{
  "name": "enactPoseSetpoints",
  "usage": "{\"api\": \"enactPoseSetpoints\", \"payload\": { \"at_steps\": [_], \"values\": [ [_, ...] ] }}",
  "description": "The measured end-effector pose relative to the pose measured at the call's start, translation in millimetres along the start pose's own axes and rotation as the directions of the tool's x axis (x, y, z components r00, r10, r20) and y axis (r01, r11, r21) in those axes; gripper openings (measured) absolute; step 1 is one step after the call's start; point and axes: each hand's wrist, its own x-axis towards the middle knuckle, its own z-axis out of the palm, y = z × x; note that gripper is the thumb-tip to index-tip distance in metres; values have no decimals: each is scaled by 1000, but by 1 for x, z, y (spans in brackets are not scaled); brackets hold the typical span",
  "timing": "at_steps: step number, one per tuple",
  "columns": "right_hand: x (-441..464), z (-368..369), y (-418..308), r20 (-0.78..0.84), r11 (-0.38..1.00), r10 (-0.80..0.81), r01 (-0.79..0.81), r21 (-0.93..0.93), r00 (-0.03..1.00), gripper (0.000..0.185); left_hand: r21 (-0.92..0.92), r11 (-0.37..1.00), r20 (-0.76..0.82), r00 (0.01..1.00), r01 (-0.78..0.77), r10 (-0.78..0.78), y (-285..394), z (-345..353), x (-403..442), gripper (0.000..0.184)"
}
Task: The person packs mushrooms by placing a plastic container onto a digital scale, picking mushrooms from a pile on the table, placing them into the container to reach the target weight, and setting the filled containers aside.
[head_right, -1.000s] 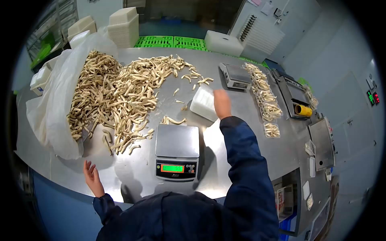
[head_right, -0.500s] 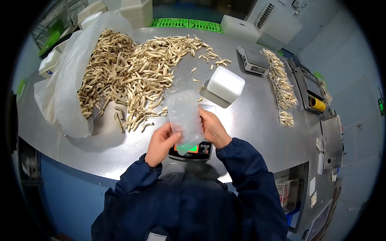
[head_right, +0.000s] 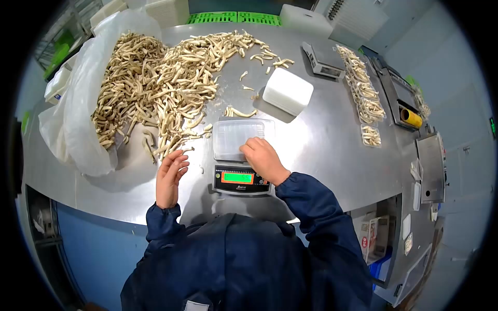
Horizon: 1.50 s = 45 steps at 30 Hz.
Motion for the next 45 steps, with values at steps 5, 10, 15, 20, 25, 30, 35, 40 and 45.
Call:
{"api": "enactPoseSetpoints", "payload": {
  "at_steps": [5,10,15,20,25,30,35,40,45],
  "values": [
    [-13,-14,-14,-143,980,193,-185,68,971,22,-53,998,-66,998,14,-18,-11,-25,-15,30],
    [-67,-21,7,-368,753,656,-605,260,659,10,-27,997,-147,986,71,-75,-26,-46,-24,31],
    [-133,14,12,-23,386,884,-699,603,467,32,-8,995,-144,984,102,-102,-34,-45,-28,32],
    [-136,42,0,323,67,802,-613,787,503,58,25,995,-116,989,99,-95,-33,-36,-20,34],
    [-132,52,3,380,-27,737,-538,842,559,70,123,988,-63,994,96,-89,-35,-29,-4,37],
    [-134,51,9,422,-44,697,-553,832,580,73,271,962,32,998,41,-51,-30,-2,24,41],
    [-137,54,9,391,-32,711,-529,848,584,73,478,874,76,995,-86,57,-40,12,58,44],
    [-127,43,5,431,-68,709,-554,830,558,72,728,646,147,973,-230,181,-48,34,76,48],
    [-127,3,43,513,-69,654,-631,773,556,67,771,596,169,974,-226,151,-59,46,86,53]
  ]
}}
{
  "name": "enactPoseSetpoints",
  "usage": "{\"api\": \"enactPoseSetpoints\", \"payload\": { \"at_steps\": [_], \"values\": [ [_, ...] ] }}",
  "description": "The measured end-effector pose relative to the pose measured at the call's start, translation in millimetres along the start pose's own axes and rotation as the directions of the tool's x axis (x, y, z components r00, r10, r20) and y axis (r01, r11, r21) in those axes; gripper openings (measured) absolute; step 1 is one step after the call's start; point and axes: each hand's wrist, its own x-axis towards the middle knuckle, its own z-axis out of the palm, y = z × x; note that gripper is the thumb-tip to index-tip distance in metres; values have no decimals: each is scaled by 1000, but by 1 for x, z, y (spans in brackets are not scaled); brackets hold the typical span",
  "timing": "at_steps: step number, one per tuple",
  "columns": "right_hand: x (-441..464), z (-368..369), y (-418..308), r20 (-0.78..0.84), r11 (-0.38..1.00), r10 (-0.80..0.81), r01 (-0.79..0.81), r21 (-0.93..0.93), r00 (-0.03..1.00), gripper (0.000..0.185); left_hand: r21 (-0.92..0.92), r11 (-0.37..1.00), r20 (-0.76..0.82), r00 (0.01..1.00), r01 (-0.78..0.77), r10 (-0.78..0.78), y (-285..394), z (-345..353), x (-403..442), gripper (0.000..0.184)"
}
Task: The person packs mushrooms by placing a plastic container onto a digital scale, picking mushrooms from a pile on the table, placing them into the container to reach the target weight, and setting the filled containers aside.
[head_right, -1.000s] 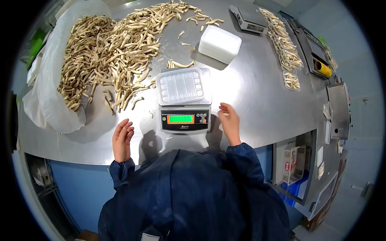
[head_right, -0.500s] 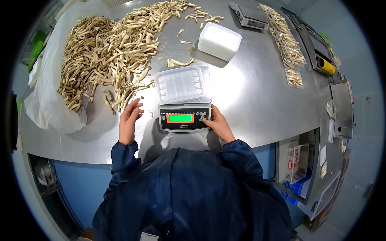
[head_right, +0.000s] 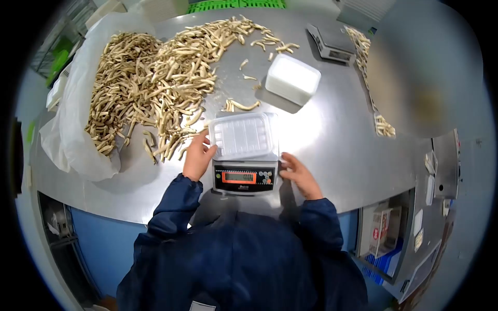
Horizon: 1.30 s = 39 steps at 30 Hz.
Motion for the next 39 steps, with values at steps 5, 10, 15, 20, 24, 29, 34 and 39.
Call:
{"api": "enactPoseSetpoints", "payload": {
  "at_steps": [5,10,15,20,24,29,34,39],
  "values": [
    [70,-42,-84,-26,972,-120,112,-209,992,47,5,996,51,994,-93,93,11,7,14,46],
    [178,-31,-116,56,891,141,-102,-442,988,57,-228,974,-79,997,-18,0,9,-19,-1,53],
    [263,-17,-116,167,444,151,84,-892,974,48,-35,980,-426,885,194,-190,-80,-57,-63,84],
    [300,56,-122,268,100,345,249,-963,899,34,376,798,-501,828,471,-252,-106,-62,-71,113],
    [324,89,-112,351,-295,335,451,-842,875,37,339,799,-545,796,497,-264,-119,-64,-37,120],
    [306,155,-148,356,659,271,97,-746,894,28,280,876,-601,784,393,-159,-140,-86,7,115],
    [243,229,-112,255,676,734,-640,-364,630,26,194,965,-533,845,177,-48,-159,-98,42,116],
    [244,244,-67,123,722,681,-636,-272,722,63,-128,983,-448,876,134,-178,-163,-102,65,96]
  ]
}}
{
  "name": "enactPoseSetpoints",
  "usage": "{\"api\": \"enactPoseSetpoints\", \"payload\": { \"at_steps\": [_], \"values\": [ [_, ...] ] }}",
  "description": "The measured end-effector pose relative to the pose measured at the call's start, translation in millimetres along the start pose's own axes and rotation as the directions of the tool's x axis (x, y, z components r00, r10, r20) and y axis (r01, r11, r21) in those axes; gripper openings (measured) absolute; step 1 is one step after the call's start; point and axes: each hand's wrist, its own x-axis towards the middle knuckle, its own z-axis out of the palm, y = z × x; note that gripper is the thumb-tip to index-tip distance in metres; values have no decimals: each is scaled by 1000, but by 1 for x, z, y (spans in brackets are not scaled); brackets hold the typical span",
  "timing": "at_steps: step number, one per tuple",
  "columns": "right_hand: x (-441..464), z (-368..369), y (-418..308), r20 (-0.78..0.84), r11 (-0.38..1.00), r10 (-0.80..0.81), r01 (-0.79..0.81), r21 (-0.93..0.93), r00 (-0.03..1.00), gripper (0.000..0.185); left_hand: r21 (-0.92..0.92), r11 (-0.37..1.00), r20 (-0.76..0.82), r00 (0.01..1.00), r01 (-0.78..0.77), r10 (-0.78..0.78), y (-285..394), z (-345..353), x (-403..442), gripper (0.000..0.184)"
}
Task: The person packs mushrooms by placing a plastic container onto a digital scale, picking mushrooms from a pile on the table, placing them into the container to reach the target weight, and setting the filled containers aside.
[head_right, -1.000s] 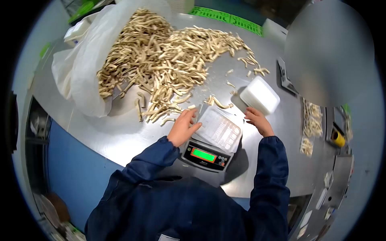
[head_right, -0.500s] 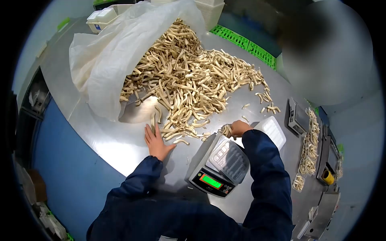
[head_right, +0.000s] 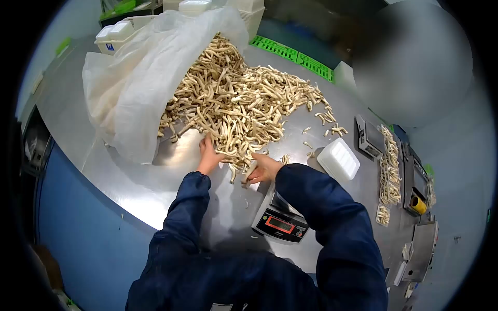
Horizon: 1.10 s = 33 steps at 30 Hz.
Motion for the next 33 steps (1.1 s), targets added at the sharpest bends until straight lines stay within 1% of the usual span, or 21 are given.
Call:
{"api": "enactPoseSetpoints", "payload": {
  "at_steps": [1,3,4,5,7,8,9,11,12,13,14,17,18,21,22,23,26,29,30,31,33],
  "values": [
    [-13,16,-3,-88,997,-66,63,-38,994,66,-106,991,57,996,80,-74,2,2,5,93],
    [16,8,-14,184,986,-159,166,-24,970,73,-300,920,188,961,252,-201,7,7,15,87],
    [7,34,-24,-40,985,-172,173,28,984,73,-258,945,170,972,203,-162,1,14,21,78],
    [8,47,-31,-105,968,-239,245,47,965,69,-294,926,211,961,238,-180,-6,21,28,76],
    [26,54,-44,-22,955,-288,289,60,957,63,-359,879,293,932,313,-212,-11,28,39,73],
    [36,54,-48,-15,958,-270,271,95,963,58,-382,879,290,940,286,-180,-15,35,42,70],
    [32,57,-51,17,949,-310,309,61,951,58,-372,904,241,962,212,-127,5,25,33,72],
    [17,61,-55,81,924,-381,382,6,921,56,-210,973,147,987,91,-60,20,21,25,70],
    [21,58,-54,-8,903,-429,428,-26,903,56,-189,981,185,983,40,-5,25,14,21,71],
    [17,58,-62,36,946,-323,322,19,946,52,-172,985,224,973,-12,51,31,6,20,72],
    [11,55,-63,37,946,-323,323,20,946,50,-159,985,261,959,-67,107,39,-2,19,73],
    [-14,55,-66,18,936,-351,352,-5,936,40,-400,916,393,909,37,136,67,-28,15,78],
    [-18,54,-66,7,933,-360,360,-8,933,38,-442,897,381,906,4,183,69,-29,17,83],
    [-10,45,-69,24,930,-366,364,53,930,38,-355,933,379,903,-59,201,82,-37,17,85],
    [-6,43,-70,33,927,-373,370,68,927,37,-335,942,455,877,11,151,91,-45,17,86],
    [-3,41,-71,42,923,-379,375,84,924,35,-385,922,469,868,35,163,92,-46,19,86],
    [11,35,-79,128,907,-339,288,307,932,27,-548,831,497,836,94,233,81,-44,27,84],
    [-20,51,-83,124,876,-401,340,342,908,20,-699,691,458,858,185,234,88,-55,23,80],
    [-21,50,-87,87,866,-408,355,353,909,21,-721,650,453,873,240,180,84,-57,24,77],
    [-21,44,-88,151,856,-460,391,338,875,21,-743,603,450,884,292,126,81,-58,25,74],
    [-19,37,-94,147,872,-439,380,309,887,20,-841,341,469,880,420,71,75,-59,20,70]
  ]
}}
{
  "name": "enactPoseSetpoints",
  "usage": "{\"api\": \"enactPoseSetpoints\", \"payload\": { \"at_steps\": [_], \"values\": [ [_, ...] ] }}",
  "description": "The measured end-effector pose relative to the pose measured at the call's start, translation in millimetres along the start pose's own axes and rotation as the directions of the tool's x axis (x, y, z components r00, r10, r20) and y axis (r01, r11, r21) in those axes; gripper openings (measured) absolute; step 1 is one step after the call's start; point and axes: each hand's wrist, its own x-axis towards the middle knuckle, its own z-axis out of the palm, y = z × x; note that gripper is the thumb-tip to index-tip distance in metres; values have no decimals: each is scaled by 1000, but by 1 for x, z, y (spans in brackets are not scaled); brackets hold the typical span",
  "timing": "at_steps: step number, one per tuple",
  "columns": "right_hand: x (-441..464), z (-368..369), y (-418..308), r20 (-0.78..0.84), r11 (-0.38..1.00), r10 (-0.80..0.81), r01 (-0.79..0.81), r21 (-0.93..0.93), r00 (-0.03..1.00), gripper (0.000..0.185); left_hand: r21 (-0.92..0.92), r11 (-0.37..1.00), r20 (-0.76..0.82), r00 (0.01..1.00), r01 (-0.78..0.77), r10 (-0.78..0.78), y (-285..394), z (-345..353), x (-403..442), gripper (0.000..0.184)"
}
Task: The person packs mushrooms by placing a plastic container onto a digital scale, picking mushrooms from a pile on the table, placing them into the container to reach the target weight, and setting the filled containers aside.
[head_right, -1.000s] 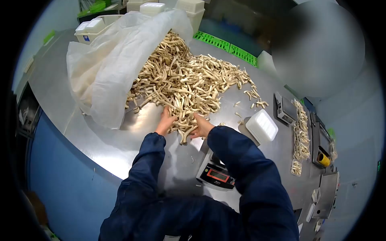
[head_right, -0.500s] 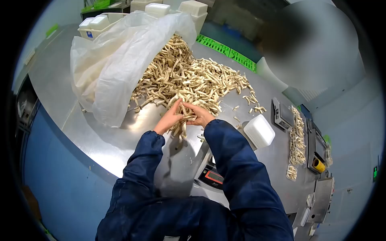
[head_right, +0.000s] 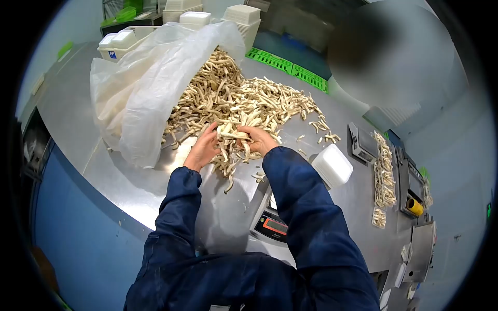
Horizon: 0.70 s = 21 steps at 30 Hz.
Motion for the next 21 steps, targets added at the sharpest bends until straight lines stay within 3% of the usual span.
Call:
{"api": "enactPoseSetpoints", "payload": {
  "at_steps": [1,4,5,9,10,12,15,16,17,20,21],
  "values": [
    [0,-2,-2,-50,1000,-16,15,-24,999,19,-13,999,-85,996,35,-36,-5,-5,0,69],
    [-6,-12,-17,63,997,21,-17,-72,998,16,-176,982,-115,989,69,-90,-20,-23,1,72],
    [-10,-17,-23,2,989,9,-9,-149,1000,14,-182,980,-159,981,80,-109,-26,-29,2,78],
    [-51,-33,-54,220,932,97,-11,-362,971,21,39,990,-249,961,136,-122,-27,-32,-8,91],
    [-72,-33,-60,196,938,110,-37,-345,974,20,196,972,-335,940,131,-59,-20,-14,-17,87],
    [-103,-44,-70,189,890,94,3,-457,977,20,306,952,-278,958,15,74,-20,-8,-19,78],
    [-154,-57,-79,149,634,135,30,-773,980,22,489,869,-289,927,-71,238,-32,9,-10,65],
    [-164,-63,-79,149,520,143,54,-853,978,23,480,875,-252,946,-60,203,-30,28,-13,61],
    [-175,-67,-80,130,467,256,-5,-884,958,22,457,888,-204,965,-53,162,-34,42,-13,60],
    [-196,-64,-74,-90,131,465,-169,-977,881,19,368,930,-94,994,-13,51,-50,75,-11,51],
    [-200,-67,-67,-38,147,493,-126,-981,869,19,341,940,-55,998,4,16,-57,85,-12,50]
  ]
}}
